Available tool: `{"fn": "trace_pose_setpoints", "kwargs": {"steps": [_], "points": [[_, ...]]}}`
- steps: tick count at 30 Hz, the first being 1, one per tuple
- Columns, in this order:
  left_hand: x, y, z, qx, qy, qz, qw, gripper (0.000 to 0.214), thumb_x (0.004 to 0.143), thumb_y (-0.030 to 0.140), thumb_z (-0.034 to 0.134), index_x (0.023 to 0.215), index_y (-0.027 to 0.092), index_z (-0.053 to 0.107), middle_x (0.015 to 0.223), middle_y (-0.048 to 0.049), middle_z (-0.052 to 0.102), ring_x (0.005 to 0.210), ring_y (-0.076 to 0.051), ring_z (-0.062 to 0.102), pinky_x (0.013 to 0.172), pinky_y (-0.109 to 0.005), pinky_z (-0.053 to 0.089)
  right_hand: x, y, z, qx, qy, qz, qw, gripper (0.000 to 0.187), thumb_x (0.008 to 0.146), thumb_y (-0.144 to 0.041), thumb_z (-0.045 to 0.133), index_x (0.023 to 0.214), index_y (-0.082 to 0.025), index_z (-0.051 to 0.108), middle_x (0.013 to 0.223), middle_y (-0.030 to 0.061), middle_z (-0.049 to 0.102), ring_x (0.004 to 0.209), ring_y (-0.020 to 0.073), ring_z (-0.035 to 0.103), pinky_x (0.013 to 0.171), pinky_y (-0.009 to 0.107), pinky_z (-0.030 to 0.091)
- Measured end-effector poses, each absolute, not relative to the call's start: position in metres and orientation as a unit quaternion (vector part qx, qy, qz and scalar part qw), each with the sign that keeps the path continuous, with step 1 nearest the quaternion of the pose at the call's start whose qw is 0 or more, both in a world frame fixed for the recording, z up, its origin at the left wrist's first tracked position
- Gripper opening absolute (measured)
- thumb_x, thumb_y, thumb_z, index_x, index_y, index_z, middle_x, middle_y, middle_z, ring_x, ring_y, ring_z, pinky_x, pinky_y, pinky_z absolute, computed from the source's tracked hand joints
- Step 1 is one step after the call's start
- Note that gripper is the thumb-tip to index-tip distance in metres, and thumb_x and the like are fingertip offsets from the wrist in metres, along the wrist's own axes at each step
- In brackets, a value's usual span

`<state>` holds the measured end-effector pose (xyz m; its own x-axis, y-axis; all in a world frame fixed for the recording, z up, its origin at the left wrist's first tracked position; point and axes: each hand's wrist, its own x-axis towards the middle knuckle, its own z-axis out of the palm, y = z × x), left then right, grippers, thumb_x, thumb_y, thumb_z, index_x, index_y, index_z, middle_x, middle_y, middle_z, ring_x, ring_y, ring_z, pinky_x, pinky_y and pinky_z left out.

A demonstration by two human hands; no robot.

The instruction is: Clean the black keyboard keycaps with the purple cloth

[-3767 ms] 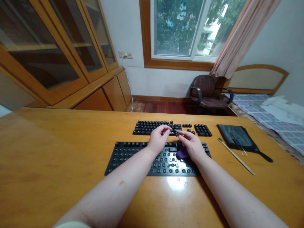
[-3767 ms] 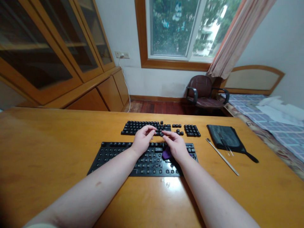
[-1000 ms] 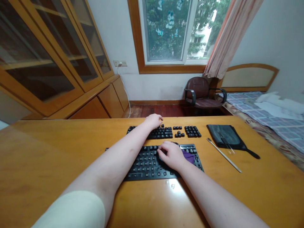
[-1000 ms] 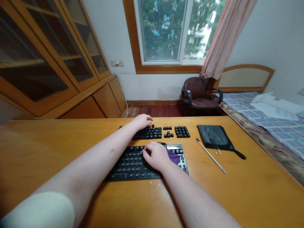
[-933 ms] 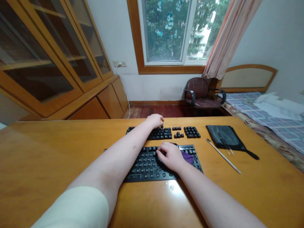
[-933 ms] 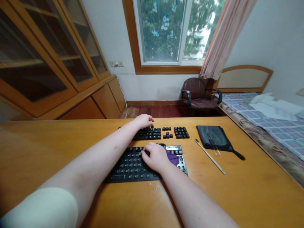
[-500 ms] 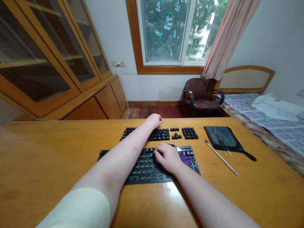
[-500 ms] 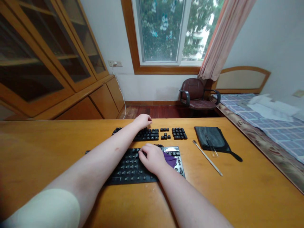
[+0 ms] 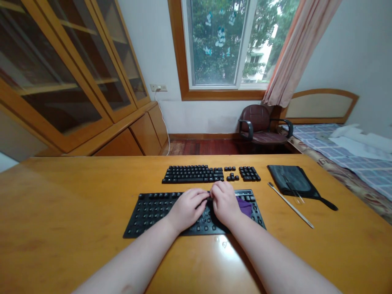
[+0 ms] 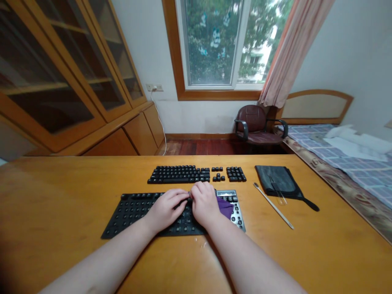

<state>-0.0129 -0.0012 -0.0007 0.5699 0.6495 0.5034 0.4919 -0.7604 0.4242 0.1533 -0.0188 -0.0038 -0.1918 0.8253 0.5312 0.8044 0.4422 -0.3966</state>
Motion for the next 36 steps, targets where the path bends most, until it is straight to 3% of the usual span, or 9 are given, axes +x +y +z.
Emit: {"fn": "trace_pose_setpoints", "kwargs": {"steps": [7,12,16,23,26,31,36], "points": [[-0.011,0.0,-0.003,0.86,0.317,0.368,0.16,0.023,0.085,0.016,0.05,0.104,0.022,0.062,0.102,-0.006,0.065,0.095,-0.017,0.06,0.088,-0.033,0.05,0.156,-0.021,-0.006,-0.466,-0.777,0.043,0.42,0.023,0.08,-0.005,0.042,0.073,-0.021,0.057,0.088,0.0055,0.058,0.088,0.0208,0.049,0.081,0.038,0.04],[-0.011,0.006,-0.004,0.821,0.34,0.414,0.195,0.022,0.083,0.016,0.053,0.102,0.02,0.063,0.101,-0.0067,0.064,0.097,-0.017,0.059,0.089,-0.034,0.05,0.157,-0.018,-0.016,-0.437,-0.755,0.061,0.485,0.038,0.082,-0.004,0.036,0.104,-0.025,0.059,0.117,0.0084,0.052,0.106,0.0201,0.052,0.09,0.039,0.045],[-0.012,0.01,-0.006,0.806,0.348,0.429,0.212,0.019,0.081,0.017,0.059,0.099,0.019,0.065,0.099,-0.0066,0.065,0.095,-0.017,0.06,0.089,-0.035,0.051,0.158,-0.016,-0.017,-0.437,-0.751,0.08,0.489,0.042,0.083,-0.002,0.034,0.116,-0.024,0.049,0.12,0.0079,0.056,0.111,0.0195,0.052,0.095,0.042,0.043],[-0.011,0.011,-0.005,0.798,0.345,0.441,0.224,0.019,0.08,0.016,0.061,0.097,0.019,0.066,0.098,-0.0061,0.065,0.094,-0.017,0.061,0.089,-0.036,0.051,0.16,-0.015,-0.011,-0.495,-0.749,0.023,0.44,0.036,0.083,-0.005,0.039,0.107,-0.025,0.056,0.106,0.003,0.066,0.09,0.0214,0.055,0.083,0.041,0.044],[-0.012,0.011,-0.005,0.798,0.344,0.438,0.23,0.019,0.08,0.015,0.06,0.097,0.02,0.066,0.099,-0.0059,0.065,0.094,-0.016,0.06,0.089,-0.035,0.05,0.158,-0.013,-0.011,-0.497,-0.756,0.017,0.426,0.028,0.084,-0.009,0.042,0.105,-0.021,0.057,0.106,0.0064,0.064,0.095,0.0216,0.054,0.086,0.039,0.044],[-0.012,0.012,-0.004,0.789,0.357,0.44,0.239,0.018,0.08,0.016,0.06,0.096,0.02,0.066,0.097,-0.0055,0.065,0.094,-0.016,0.06,0.089,-0.035,0.05,0.153,-0.013,-0.01,-0.601,-0.703,-0.056,0.376,0.023,0.077,-0.019,0.053,0.1,-0.017,0.059,0.11,0.0121,0.059,0.1,0.0293,0.052,0.087,0.047,0.041],[-0.013,0.013,-0.004,0.783,0.363,0.442,0.246,0.019,0.08,0.016,0.059,0.097,0.02,0.065,0.098,-0.0053,0.064,0.093,-0.017,0.059,0.087,-0.035,0.051,0.152,-0.014,-0.01,-0.614,-0.707,0.015,0.35,0.018,0.072,-0.009,0.047,0.086,-0.017,0.055,0.089,0.0093,0.058,0.084,0.025,0.055,0.076,0.041,0.046]]}}
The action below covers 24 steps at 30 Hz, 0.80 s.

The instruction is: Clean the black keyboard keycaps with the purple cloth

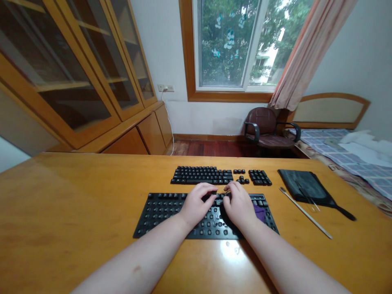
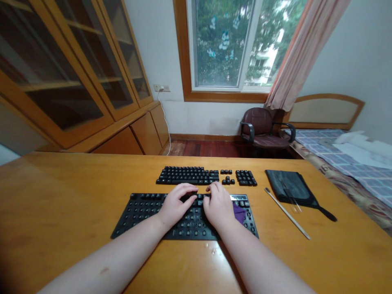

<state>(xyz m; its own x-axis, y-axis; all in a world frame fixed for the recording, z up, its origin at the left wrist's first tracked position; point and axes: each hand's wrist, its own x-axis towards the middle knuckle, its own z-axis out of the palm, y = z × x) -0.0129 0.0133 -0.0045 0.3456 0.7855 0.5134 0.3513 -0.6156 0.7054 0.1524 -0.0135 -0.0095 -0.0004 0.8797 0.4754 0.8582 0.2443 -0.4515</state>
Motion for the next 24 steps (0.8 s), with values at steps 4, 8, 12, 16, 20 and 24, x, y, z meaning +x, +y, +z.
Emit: {"fn": "trace_pose_setpoints", "kwargs": {"steps": [4,8,12,16,20,24], "points": [[-0.0124,0.0122,-0.005,0.79,0.351,0.433,0.254,0.021,0.08,0.016,0.058,0.101,0.02,0.064,0.098,-0.0053,0.064,0.092,-0.016,0.06,0.084,-0.033,0.051,0.1543,-0.0105,-0.0123,-0.557,-0.69,0.042,0.46,0.019,0.075,-0.006,0.043,0.083,-0.019,0.052,0.096,0.0094,0.056,0.096,0.0232,0.055,0.086,0.041,0.046],[-0.0112,0.0103,-0.005,0.809,0.33,0.417,0.251,0.02,0.079,0.015,0.06,0.098,0.02,0.064,0.096,-0.0048,0.065,0.092,-0.017,0.06,0.087,-0.034,0.05,0.1557,-0.0067,-0.015,-0.527,-0.642,0.044,0.555,0.021,0.08,-0.015,0.049,0.1,-0.02,0.052,0.108,0.0115,0.054,0.102,0.0237,0.054,0.086,0.043,0.047],[-0.011,0.0105,-0.0055,0.812,0.327,0.413,0.25,0.019,0.078,0.015,0.061,0.096,0.02,0.064,0.096,-0.0043,0.065,0.093,-0.016,0.059,0.088,-0.033,0.048,0.1563,-0.0076,-0.0139,-0.539,-0.665,0.055,0.515,0.024,0.08,-0.018,0.051,0.104,-0.02,0.052,0.104,0.0099,0.059,0.097,0.023,0.056,0.085,0.042,0.047],[-0.0117,0.0109,-0.0053,0.805,0.336,0.42,0.249,0.02,0.079,0.014,0.06,0.097,0.02,0.063,0.097,-0.0038,0.065,0.094,-0.016,0.059,0.088,-0.032,0.048,0.1568,-0.0105,-0.0115,-0.567,-0.69,0.015,0.449,0.015,0.076,-0.014,0.052,0.087,-0.019,0.059,0.096,0.0078,0.061,0.095,0.0237,0.054,0.087,0.043,0.043],[-0.0114,0.0103,-0.0042,0.803,0.34,0.421,0.25,0.018,0.079,0.015,0.06,0.096,0.02,0.063,0.096,-0.0042,0.065,0.093,-0.016,0.059,0.087,-0.033,0.049,0.1578,-0.0102,-0.0126,-0.593,-0.68,-0.001,0.432,0.016,0.067,-0.006,0.051,0.073,-0.019,0.057,0.097,0.0079,0.06,0.095,0.0251,0.052,0.087,0.044,0.041],[-0.0115,0.0101,-0.0035,0.804,0.337,0.419,0.253,0.018,0.079,0.016,0.059,0.096,0.019,0.064,0.096,-0.005,0.065,0.093,-0.017,0.059,0.087,-0.034,0.049,0.1579,-0.0093,-0.0143,-0.569,-0.672,0.035,0.473,0.019,0.069,-0.003,0.045,0.064,-0.02,0.053,0.093,0.0078,0.058,0.094,0.0236,0.053,0.086,0.043,0.043]]}}
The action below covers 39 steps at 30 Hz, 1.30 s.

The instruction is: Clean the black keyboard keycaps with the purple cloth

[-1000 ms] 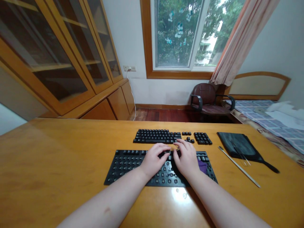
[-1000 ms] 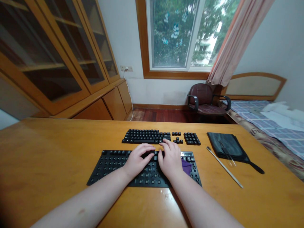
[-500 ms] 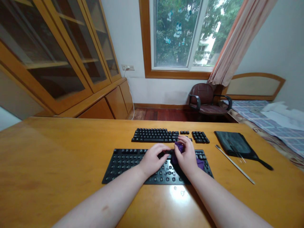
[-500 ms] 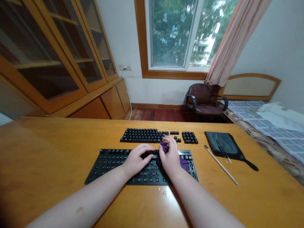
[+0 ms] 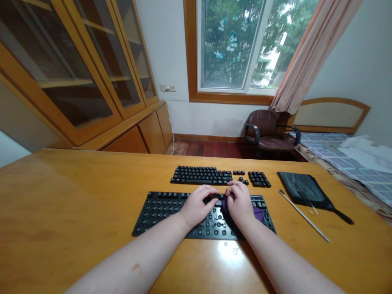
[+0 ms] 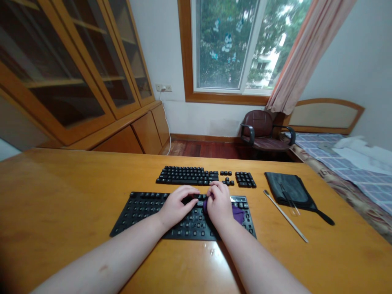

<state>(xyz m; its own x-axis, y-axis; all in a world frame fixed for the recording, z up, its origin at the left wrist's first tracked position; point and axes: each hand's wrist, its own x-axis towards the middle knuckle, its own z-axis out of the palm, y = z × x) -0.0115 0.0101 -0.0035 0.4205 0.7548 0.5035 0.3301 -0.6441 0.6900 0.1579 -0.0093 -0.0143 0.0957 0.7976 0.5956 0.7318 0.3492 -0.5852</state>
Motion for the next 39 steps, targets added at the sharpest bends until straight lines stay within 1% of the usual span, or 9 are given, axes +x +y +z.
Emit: {"fn": "trace_pose_setpoints", "kwargs": {"steps": [4,7,10,14,17,21,25,31,39], "points": [[-0.012,0.01,-0.002,0.81,0.335,0.408,0.257,0.021,0.079,0.016,0.059,0.099,0.02,0.063,0.097,-0.0051,0.065,0.093,-0.018,0.059,0.087,-0.035,0.049,0.155,-0.012,-0.012,-0.5,-0.658,0.111,0.552,0.016,0.075,-0.011,0.05,0.084,-0.021,0.059,0.11,0.0096,0.053,0.107,0.0236,0.052,0.091,0.043,0.044],[-0.012,0.009,-0.003,0.802,0.346,0.406,0.268,0.025,0.078,0.016,0.061,0.102,0.021,0.061,0.097,-0.0048,0.064,0.086,-0.016,0.06,0.081,-0.033,0.052,0.154,-0.012,-0.012,-0.444,-0.626,0.241,0.594,0.023,0.078,-0.018,0.052,0.101,-0.023,0.056,0.122,0.0117,0.05,0.112,0.0243,0.053,0.089,0.042,0.047],[-0.011,0.01,-0.004,0.785,0.363,0.419,0.277,0.027,0.077,0.016,0.061,0.103,0.021,0.06,0.097,-0.0044,0.064,0.081,-0.015,0.06,0.077,-0.031,0.053,0.152,-0.011,-0.013,-0.402,-0.571,0.363,0.617,0.018,0.082,-0.022,0.048,0.101,-0.023,0.05,0.118,0.0115,0.054,0.107,0.0236,0.058,0.089,0.043,0.048],[-0.011,0.01,-0.004,0.767,0.379,0.433,0.284,0.027,0.076,0.017,0.064,0.103,0.02,0.061,0.096,-0.0037,0.065,0.081,-0.015,0.061,0.078,-0.03,0.053,0.149,-0.007,-0.014,-0.38,-0.524,0.432,0.628,0.022,0.081,-0.025,0.054,0.102,-0.025,0.048,0.114,0.0088,0.058,0.104,0.0222,0.061,0.09,0.043,0.047],[-0.012,0.009,-0.005,0.755,0.385,0.444,0.29,0.028,0.075,0.018,0.065,0.103,0.02,0.062,0.097,-0.0036,0.066,0.08,-0.014,0.063,0.077,-0.029,0.054,0.147,-0.005,-0.015,-0.373,-0.526,0.438,0.627,0.027,0.076,-0.025,0.062,0.101,-0.025,0.053,0.111,0.0075,0.06,0.103,0.0224,0.061,0.087,0.041,0.05],[-0.013,0.009,-0.003,0.752,0.386,0.451,0.286,0.027,0.076,0.016,0.065,0.102,0.02,0.064,0.093,-0.0031,0.068,0.076,-0.014,0.064,0.076,-0.029,0.055,0.151,-0.005,-0.017,-0.421,-0.576,0.381,0.588,0.013,0.076,-0.025,0.062,0.089,-0.022,0.062,0.096,0.0057,0.064,0.09,0.0201,0.063,0.079,0.037,0.052],[-0.013,0.009,-0.002,0.75,0.393,0.45,0.283,0.026,0.076,0.017,0.064,0.102,0.02,0.065,0.088,-0.0026,0.07,0.075,-0.015,0.064,0.075,-0.03,0.055,0.154,-0.005,-0.015,-0.444,-0.608,0.34,0.564,0.01,0.078,-0.026,0.061,0.085,-0.022,0.066,0.092,0.006,0.066,0.088,0.0205,0.062,0.082,0.039,0.05],[-0.013,0.01,-0.003,0.761,0.387,0.448,0.266,0.024,0.075,0.017,0.065,0.098,0.02,0.066,0.092,-0.0035,0.07,0.081,-0.016,0.066,0.079,-0.032,0.055,0.152,-0.005,-0.011,-0.454,-0.595,0.277,0.602,0.005,0.076,-0.024,0.063,0.073,-0.022,0.067,0.084,0.0051,0.064,0.084,0.0197,0.061,0.079,0.037,0.05],[-0.014,0.012,-0.005,0.764,0.342,0.482,0.259,0.016,0.074,0.018,0.067,0.09,0.02,0.07,0.089,-0.0046,0.069,0.084,-0.016,0.065,0.081,-0.032,0.054,0.154,-0.007,-0.012,-0.477,-0.614,0.318,0.543,0.012,0.078,-0.027,0.061,0.084,-0.023,0.071,0.085,0.005,0.071,0.08,0.0207,0.065,0.078,0.039,0.052]]}}
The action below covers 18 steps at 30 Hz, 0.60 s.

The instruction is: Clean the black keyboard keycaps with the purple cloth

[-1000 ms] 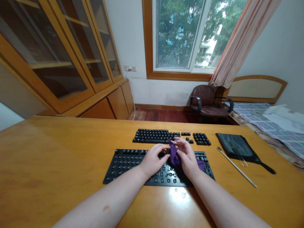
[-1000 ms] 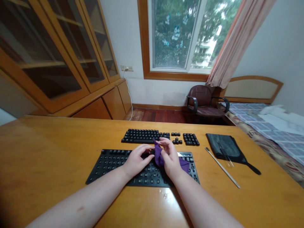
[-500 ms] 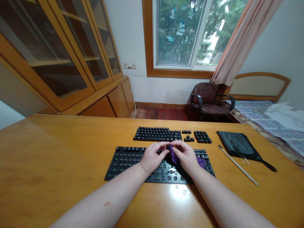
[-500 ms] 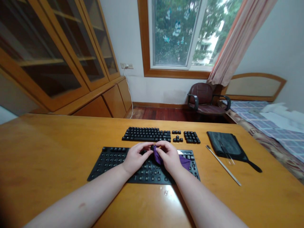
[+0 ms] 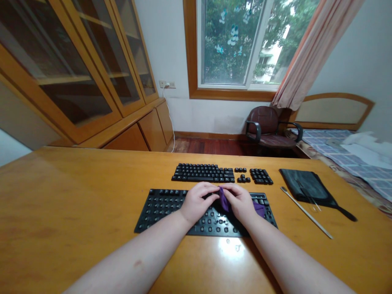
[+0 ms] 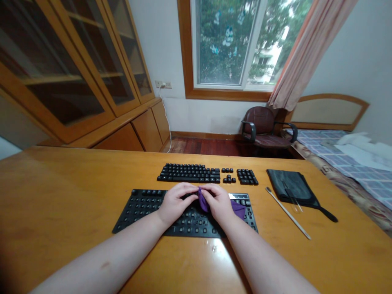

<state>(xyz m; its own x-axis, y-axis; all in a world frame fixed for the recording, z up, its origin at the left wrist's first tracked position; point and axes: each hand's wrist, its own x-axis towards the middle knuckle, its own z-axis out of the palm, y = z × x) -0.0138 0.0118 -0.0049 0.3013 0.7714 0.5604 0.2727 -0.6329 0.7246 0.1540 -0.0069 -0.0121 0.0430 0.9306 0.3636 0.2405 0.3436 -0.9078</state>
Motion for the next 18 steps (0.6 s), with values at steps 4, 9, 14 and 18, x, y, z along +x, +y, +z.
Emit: {"fn": "trace_pose_setpoints", "kwargs": {"steps": [4,9,14,18], "points": [[-0.0155,0.0132,-0.0072,0.756,0.342,0.487,0.274,0.02,0.075,0.016,0.066,0.094,0.022,0.071,0.09,-0.004,0.069,0.084,-0.016,0.065,0.08,-0.031,0.055,0.1572,-0.0057,-0.0118,-0.461,-0.651,0.32,0.511,0.016,0.077,-0.027,0.063,0.09,-0.025,0.072,0.091,0.0056,0.072,0.086,0.0221,0.066,0.082,0.041,0.051],[-0.0161,0.0138,-0.0073,0.72,0.383,0.483,0.32,0.021,0.075,0.016,0.064,0.095,0.022,0.071,0.091,-0.003,0.073,0.082,-0.017,0.068,0.082,-0.033,0.055,0.1581,-0.0049,-0.0109,-0.439,-0.658,0.335,0.512,0.023,0.074,-0.028,0.067,0.097,-0.026,0.071,0.099,0.0059,0.071,0.092,0.0222,0.065,0.086,0.042,0.05],[-0.0151,0.0142,-0.0057,0.699,0.381,0.498,0.344,0.013,0.074,0.016,0.065,0.083,0.021,0.073,0.084,-0.0026,0.073,0.077,-0.018,0.069,0.079,-0.033,0.056,0.1529,-0.0049,-0.0176,-0.471,-0.572,0.385,0.55,0.027,0.067,-0.028,0.073,0.093,-0.024,0.071,0.09,0.0056,0.072,0.083,0.022,0.067,0.081,0.041,0.052],[-0.0137,0.0141,-0.0067,0.678,0.389,0.509,0.36,0.009,0.073,0.015,0.066,0.079,0.019,0.072,0.08,-0.0029,0.073,0.074,-0.017,0.068,0.076,-0.031,0.057,0.1513,-0.0055,-0.0183,-0.471,-0.534,0.418,0.565,0.021,0.063,-0.028,0.075,0.082,-0.021,0.071,0.078,0.004,0.072,0.071,0.0202,0.067,0.071,0.037,0.055]]}}
